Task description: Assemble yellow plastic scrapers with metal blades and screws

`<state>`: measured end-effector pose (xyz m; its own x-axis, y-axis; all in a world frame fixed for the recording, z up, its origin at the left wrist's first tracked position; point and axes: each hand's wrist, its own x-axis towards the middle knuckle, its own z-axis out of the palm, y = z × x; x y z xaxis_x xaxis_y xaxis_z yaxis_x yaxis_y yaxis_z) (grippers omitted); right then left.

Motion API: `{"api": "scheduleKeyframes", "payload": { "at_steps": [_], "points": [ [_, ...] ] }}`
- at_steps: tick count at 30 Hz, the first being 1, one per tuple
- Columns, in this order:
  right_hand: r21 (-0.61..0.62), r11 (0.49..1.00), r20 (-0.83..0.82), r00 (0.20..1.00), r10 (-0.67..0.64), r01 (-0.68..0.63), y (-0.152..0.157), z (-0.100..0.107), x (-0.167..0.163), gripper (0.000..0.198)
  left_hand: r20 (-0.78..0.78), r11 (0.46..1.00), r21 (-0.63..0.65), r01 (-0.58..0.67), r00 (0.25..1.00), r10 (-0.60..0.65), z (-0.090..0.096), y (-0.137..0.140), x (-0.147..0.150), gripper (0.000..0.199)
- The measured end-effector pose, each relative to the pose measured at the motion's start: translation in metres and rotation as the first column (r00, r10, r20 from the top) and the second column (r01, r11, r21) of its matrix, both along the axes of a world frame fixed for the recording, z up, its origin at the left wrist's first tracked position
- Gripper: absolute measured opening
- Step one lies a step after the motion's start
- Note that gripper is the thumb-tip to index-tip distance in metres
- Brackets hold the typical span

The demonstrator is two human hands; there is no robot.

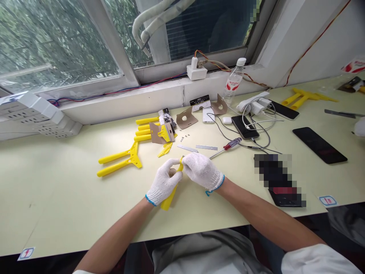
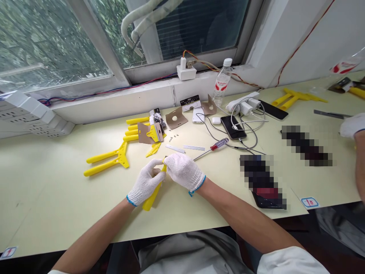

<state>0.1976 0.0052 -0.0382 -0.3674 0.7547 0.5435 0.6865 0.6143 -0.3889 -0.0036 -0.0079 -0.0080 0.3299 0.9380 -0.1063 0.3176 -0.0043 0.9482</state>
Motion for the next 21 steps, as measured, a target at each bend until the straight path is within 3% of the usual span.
{"api": "scheduleKeyframes", "payload": {
  "at_steps": [16, 21],
  "points": [
    [-0.183, 0.983, -0.293, 0.955, -0.056, 0.001, -0.005, 0.019, -0.001, 0.014, -0.011, 0.998, 0.055, 0.003, 1.0, -0.002, -0.002, 0.0, 0.0, 0.036],
    [-0.392, 0.918, -0.464, 0.873, -0.148, -0.053, -0.005, 0.024, -0.002, 0.008, -0.012, 0.997, 0.071, -0.001, 1.0, 0.002, 0.002, 0.0, 0.002, 0.038]
  ]
}}
